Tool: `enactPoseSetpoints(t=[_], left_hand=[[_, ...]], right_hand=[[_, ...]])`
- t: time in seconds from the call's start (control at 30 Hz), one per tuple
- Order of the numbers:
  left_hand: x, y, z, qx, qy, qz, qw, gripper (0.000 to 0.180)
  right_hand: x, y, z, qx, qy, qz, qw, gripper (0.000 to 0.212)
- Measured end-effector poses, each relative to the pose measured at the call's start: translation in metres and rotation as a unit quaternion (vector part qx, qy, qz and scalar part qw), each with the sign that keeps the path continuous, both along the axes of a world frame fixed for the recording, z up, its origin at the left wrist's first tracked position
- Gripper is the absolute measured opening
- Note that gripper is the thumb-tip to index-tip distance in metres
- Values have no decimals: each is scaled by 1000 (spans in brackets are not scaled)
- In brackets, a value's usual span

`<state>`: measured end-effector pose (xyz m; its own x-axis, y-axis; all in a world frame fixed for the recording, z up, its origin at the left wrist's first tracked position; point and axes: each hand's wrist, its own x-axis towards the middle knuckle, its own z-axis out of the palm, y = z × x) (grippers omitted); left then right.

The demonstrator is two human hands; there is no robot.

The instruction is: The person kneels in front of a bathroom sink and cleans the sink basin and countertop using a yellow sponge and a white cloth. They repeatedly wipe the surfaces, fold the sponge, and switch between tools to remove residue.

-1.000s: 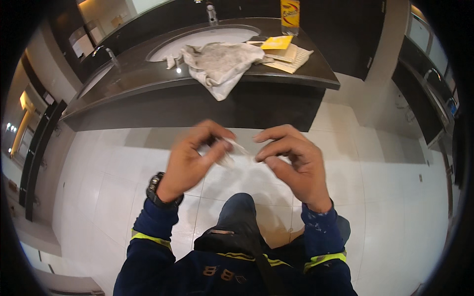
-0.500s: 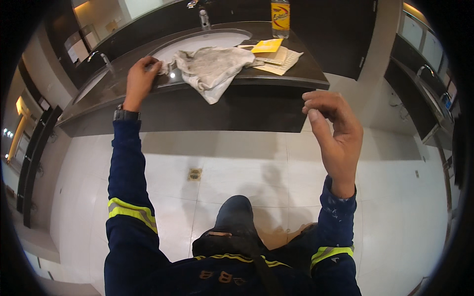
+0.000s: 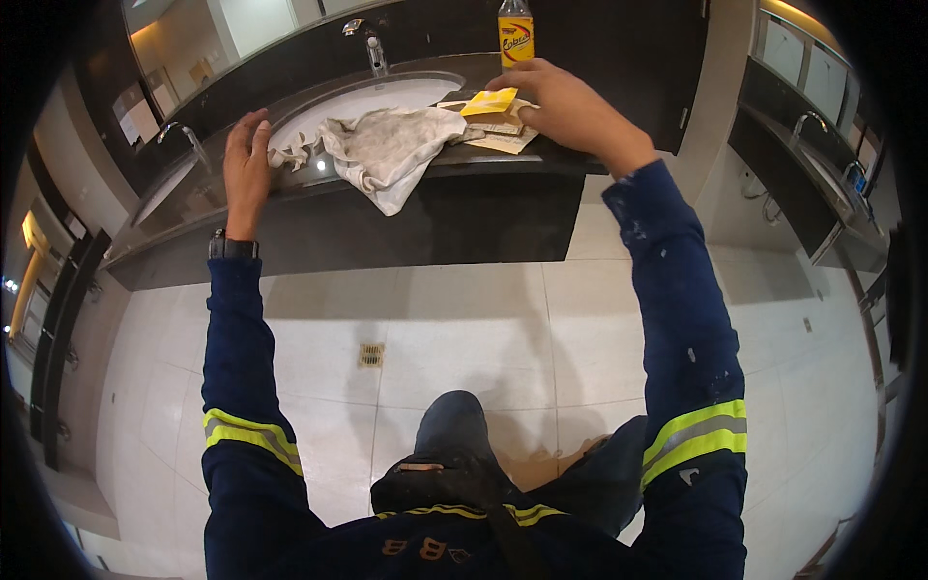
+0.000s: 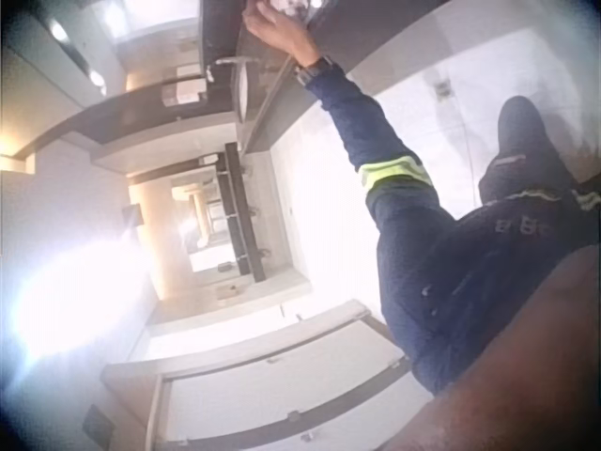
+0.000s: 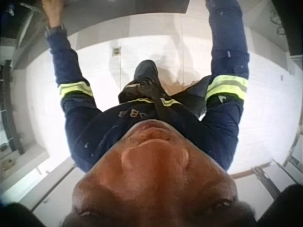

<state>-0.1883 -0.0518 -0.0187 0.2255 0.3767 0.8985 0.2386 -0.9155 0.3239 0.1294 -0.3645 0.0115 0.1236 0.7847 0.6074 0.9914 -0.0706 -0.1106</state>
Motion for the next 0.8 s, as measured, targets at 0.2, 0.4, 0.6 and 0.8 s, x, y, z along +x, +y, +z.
enactPoseSetpoints(t=[0.2, 0.4, 0.6, 0.8], left_hand=[[43, -150, 42, 211, 12, -84, 974, 42], [90, -227, 61, 135, 84, -263, 952, 46], [118, -274, 37, -169, 207, -453, 850, 24], [133, -299, -15, -292, 251, -512, 768, 13]], right_hand=[[12, 7, -5, 235, -122, 11, 964, 16], [-28, -60, 2, 343, 203, 140, 906, 27], [-60, -107, -69, 363, 489, 152, 778, 43], [-78, -128, -145, 346, 631, 407, 562, 61]])
